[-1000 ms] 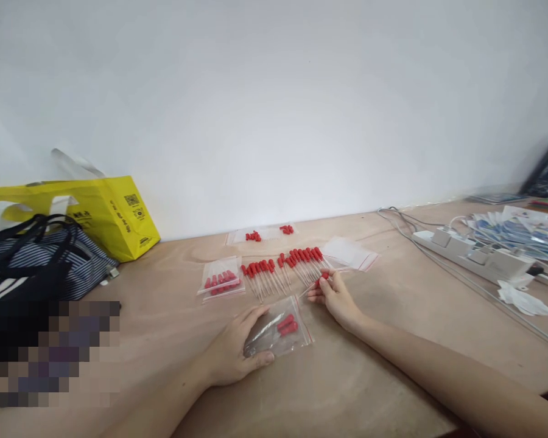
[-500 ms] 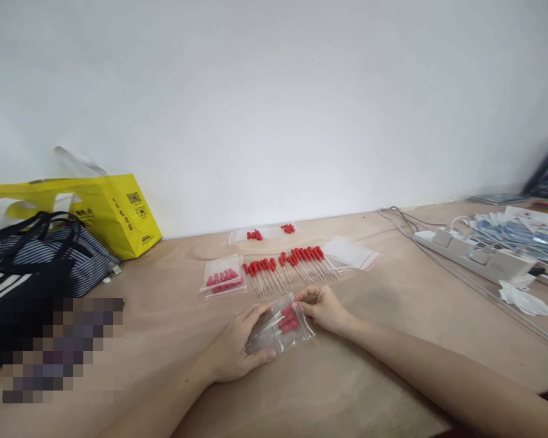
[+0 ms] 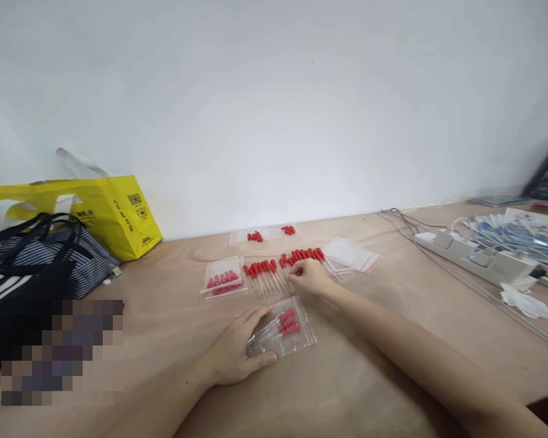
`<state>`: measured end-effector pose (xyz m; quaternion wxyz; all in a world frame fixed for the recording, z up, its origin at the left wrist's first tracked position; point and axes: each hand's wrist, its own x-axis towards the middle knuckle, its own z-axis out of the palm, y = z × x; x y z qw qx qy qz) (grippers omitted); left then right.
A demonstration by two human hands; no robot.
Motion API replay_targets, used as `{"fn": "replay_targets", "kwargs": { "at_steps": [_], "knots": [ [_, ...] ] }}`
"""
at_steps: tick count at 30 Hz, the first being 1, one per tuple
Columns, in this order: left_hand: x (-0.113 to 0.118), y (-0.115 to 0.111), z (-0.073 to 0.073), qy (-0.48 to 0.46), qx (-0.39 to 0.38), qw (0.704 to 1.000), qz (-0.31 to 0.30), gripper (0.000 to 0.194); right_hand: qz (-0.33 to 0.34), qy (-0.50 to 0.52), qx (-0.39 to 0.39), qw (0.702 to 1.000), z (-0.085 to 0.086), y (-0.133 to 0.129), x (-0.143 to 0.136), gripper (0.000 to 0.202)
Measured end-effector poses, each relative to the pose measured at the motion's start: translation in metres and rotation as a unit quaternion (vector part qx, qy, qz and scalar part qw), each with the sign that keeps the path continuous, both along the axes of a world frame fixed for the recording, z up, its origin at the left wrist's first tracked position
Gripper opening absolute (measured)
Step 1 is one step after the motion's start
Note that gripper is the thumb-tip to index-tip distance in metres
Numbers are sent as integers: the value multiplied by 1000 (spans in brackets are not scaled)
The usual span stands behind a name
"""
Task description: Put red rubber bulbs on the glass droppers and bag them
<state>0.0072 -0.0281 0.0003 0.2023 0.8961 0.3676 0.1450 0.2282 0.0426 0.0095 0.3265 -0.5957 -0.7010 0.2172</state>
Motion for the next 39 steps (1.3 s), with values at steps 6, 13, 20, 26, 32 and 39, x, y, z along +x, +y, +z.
{"fn": "replay_targets", "kwargs": {
  "at_steps": [6, 13, 20, 26, 32, 39],
  "knots": [
    [0, -2, 5, 12, -10, 1000, 5, 66, -47, -79, -46, 995, -2, 20, -41, 13],
    [0, -4, 6, 23, -12, 1000, 4, 66, -76, -113, -99, 986, 1, 31, -44, 23],
    [0, -4, 6, 21, -14, 1000, 6, 65, -72, -79, -102, 989, 5, 31, -34, 23],
    [-3, 1, -1, 12, 0, 1000, -4, 66, -32, -3, -37, 999, 9, 9, 6, 15],
    [3, -2, 3, 18, -1, 1000, 1, 65, 66, 267, 12, 961, -7, -34, 47, 70],
    [6, -4, 7, 28, -14, 999, 17, 60, 23, 429, -57, 901, -31, -61, 36, 48]
  ]
}}
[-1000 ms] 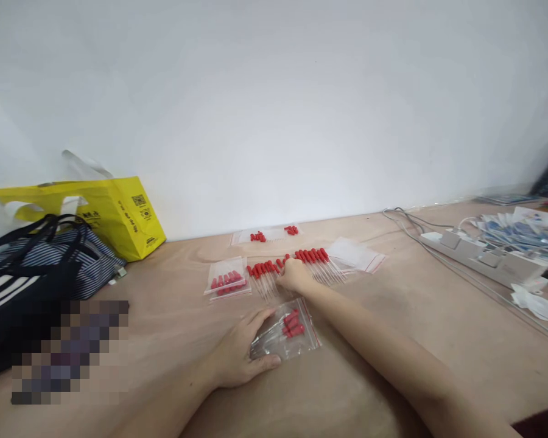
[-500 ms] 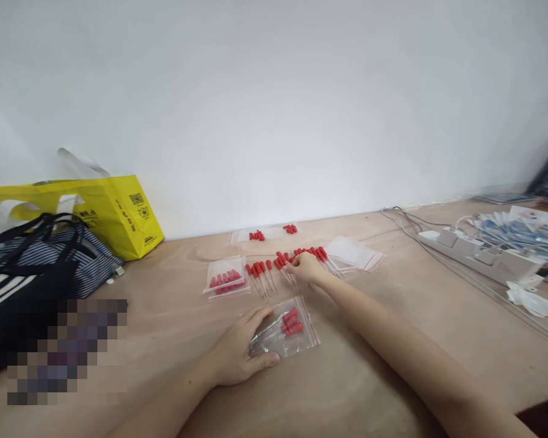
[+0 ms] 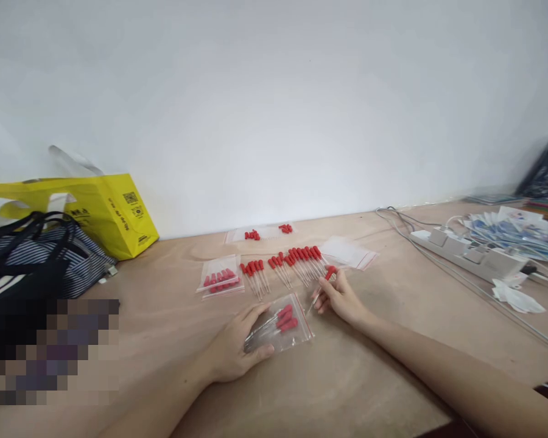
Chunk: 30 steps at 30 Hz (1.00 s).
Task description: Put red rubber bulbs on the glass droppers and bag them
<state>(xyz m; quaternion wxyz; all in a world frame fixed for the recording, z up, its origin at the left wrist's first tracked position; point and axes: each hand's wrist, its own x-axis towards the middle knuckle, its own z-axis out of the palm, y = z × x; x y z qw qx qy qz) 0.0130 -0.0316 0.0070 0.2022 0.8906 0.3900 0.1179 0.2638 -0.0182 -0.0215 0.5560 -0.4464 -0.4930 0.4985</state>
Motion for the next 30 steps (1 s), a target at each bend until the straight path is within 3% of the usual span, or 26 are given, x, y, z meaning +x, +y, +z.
{"fn": "replay_targets", "kwargs": {
  "at_steps": [6, 12, 16, 20, 23, 26, 30],
  "knots": [
    [-7, 3, -7, -14, 2, 1000, -16, 60, 16, 66, -51, 996, 1, -9, -10, 41],
    [-6, 4, -9, -20, 11, 1000, -18, 60, 49, 28, -41, 998, 5, -16, -7, 44],
    [-7, 4, -10, -15, 16, 1000, -20, 60, 35, -46, -30, 998, -1, -11, 1, 45],
    [-6, 4, -10, -10, 17, 1000, -17, 61, 27, -220, 25, 975, -1, -10, 9, 33],
    [-6, 3, -8, -11, 19, 1000, -15, 60, 123, -309, 81, 939, 9, -14, 13, 25],
    [-5, 2, -6, -11, 16, 1000, -17, 60, 249, -297, 114, 915, 16, -17, 16, 27],
    [-5, 2, -6, -7, 14, 1000, -21, 60, 239, -257, 69, 934, 8, -15, 15, 25]
  ]
}}
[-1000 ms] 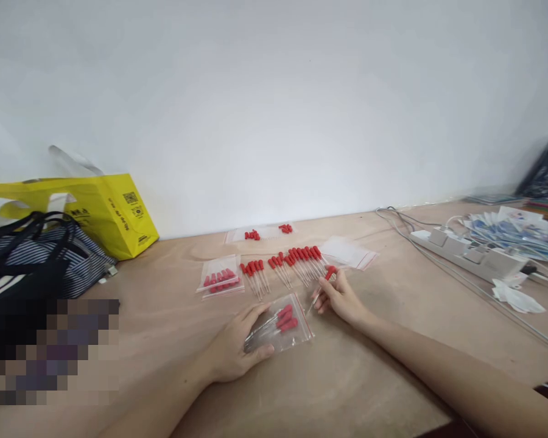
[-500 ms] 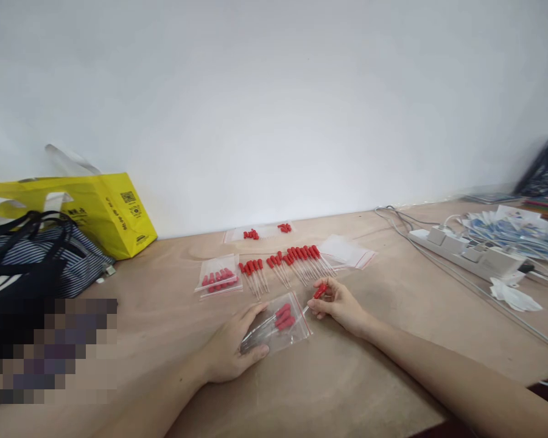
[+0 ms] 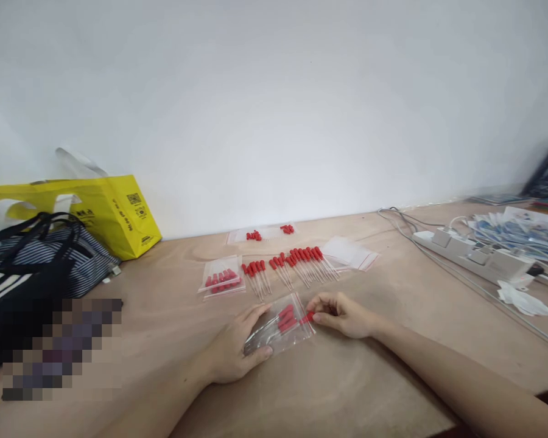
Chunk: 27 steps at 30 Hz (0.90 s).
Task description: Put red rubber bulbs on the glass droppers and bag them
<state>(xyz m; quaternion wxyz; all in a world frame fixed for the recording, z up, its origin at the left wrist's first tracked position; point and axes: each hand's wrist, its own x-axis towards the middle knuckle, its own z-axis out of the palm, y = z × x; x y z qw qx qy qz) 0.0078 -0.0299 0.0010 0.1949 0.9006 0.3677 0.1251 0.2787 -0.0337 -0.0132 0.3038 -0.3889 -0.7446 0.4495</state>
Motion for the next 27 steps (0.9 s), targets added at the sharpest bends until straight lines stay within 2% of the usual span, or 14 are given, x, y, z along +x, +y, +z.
{"fn": "replay_targets", "kwargs": {
  "at_steps": [2, 5, 9, 12, 15, 18, 21, 24, 27],
  "knots": [
    [0, 0, -1, 0, 3, 1000, -1, 60, -12, 11, -16, 1000, -5, 2, -3, 25],
    [0, 0, -2, -1, 3, 1000, 1, 60, 5, 33, -29, 999, -6, 5, -11, 25],
    [-1, 1, -4, -5, 0, 1000, 4, 60, 29, 52, 3, 998, -6, 8, -21, 25],
    [-2, 2, -6, -12, 1, 1000, 4, 60, -7, 22, 28, 999, -12, 10, -24, 24],
    [-2, 2, -7, -16, 3, 1000, 6, 60, -31, -16, 8, 999, -16, 17, -21, 27],
    [-2, 2, -6, -15, 3, 1000, 4, 60, -34, -63, -6, 997, -6, 35, -16, 23],
    [-2, 3, -6, -13, 2, 1000, 0, 61, -156, -157, 75, 972, 14, 61, -22, 10],
    [-3, 3, -6, -17, -2, 1000, 0, 61, -204, -191, 106, 954, 29, 86, -45, 9],
    [-3, 1, -4, -21, -8, 1000, -1, 62, -238, -247, 116, 932, 33, 101, -76, 13]
  ]
}}
